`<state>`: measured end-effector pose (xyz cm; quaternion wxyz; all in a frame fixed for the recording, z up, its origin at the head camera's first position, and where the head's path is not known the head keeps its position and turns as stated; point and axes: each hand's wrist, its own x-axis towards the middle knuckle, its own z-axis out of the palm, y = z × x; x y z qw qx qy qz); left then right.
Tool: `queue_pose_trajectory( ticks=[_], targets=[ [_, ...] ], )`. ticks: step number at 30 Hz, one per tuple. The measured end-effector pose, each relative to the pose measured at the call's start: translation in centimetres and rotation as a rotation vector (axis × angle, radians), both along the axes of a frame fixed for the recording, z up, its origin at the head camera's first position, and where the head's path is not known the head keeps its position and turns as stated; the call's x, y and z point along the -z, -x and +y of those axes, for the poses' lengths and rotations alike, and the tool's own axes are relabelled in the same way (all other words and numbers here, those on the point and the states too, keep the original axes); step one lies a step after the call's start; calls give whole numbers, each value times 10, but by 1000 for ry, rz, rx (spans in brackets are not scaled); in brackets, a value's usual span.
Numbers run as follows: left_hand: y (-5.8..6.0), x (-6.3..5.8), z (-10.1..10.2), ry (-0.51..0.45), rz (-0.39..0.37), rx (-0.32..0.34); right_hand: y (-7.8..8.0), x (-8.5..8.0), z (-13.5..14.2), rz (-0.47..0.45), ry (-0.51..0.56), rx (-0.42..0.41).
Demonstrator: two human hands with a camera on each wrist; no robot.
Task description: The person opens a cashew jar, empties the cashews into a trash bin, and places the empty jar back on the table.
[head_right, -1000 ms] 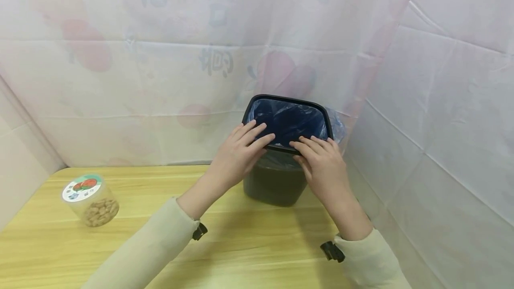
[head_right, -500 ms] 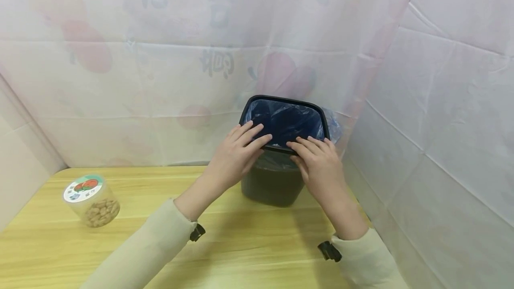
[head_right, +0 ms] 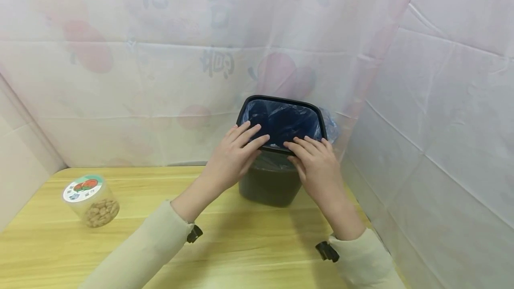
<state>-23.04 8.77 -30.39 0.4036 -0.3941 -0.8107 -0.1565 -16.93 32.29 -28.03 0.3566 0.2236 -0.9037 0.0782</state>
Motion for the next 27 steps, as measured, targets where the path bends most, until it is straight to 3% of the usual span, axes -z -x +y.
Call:
queue_pose_trajectory(
  ticks=[27],
  targets=[
    [-2, -3, -7, 9, -12, -32, 6, -3, -5, -22, -15, -21]
  ],
)
